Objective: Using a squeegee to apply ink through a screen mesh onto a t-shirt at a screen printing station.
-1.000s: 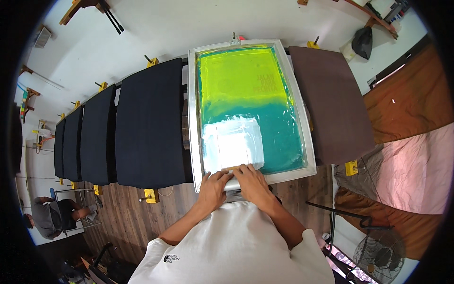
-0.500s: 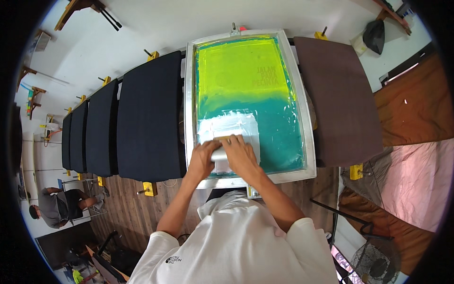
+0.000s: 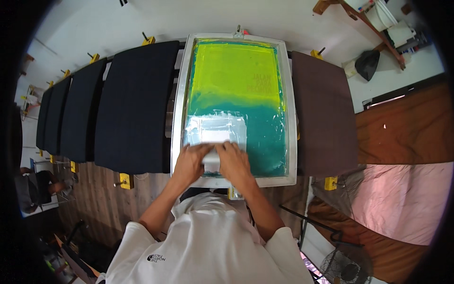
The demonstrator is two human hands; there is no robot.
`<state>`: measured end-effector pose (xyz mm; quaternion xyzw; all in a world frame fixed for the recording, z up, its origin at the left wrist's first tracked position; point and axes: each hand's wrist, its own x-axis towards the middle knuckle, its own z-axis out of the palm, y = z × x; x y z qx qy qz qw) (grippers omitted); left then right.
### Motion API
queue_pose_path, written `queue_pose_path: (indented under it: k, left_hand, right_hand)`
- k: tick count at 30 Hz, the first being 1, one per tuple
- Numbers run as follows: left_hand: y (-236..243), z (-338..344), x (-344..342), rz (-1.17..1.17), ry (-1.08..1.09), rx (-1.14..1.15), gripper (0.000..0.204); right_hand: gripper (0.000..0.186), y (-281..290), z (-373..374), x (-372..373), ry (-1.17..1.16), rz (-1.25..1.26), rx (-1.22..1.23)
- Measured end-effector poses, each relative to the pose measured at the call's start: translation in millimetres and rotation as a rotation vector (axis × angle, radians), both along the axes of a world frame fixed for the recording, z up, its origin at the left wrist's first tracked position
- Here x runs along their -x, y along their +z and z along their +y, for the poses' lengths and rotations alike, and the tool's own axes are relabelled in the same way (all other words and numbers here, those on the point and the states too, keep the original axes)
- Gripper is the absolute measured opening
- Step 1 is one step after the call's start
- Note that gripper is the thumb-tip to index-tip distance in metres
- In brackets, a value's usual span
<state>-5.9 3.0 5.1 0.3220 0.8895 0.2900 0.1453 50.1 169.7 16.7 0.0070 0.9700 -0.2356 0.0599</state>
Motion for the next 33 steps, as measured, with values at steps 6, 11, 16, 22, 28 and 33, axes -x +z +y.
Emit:
queue_pose_path:
  k: [6, 11, 16, 22, 28, 33]
  left_hand:
    - [-27, 4, 15, 0.097, 0.03, -0.132, 0.055]
    - [-35, -30, -45, 0.199, -0.066, -0.064, 0.052]
    - [-13, -37, -49, 0.048, -0.166, -0.001, 0.042]
    - [-19, -1, 34, 0.131, -0.071, -0.089, 0.029]
    - [-36, 9, 44, 0.117, -0.043, -0.077, 0.033]
    - [-48, -21, -13, 0.19, -0.11, -0.088, 0.04]
  right_hand:
    - [0.041, -16, 1, 21, 0.006, 0.059, -0.088]
    - [0.069, -21, -30, -48, -0.017, 0.0, -0.035]
    - [0.053, 5, -38, -60, -0.076, -0.178, 0.058]
    - [0.044, 1, -4, 24, -0.032, -0.031, -0.105]
    - [0.048, -24, 6, 42, -0.046, -0.033, -0.065]
    - [0.056, -26, -23, -21, -0.084, 0.018, -0.011]
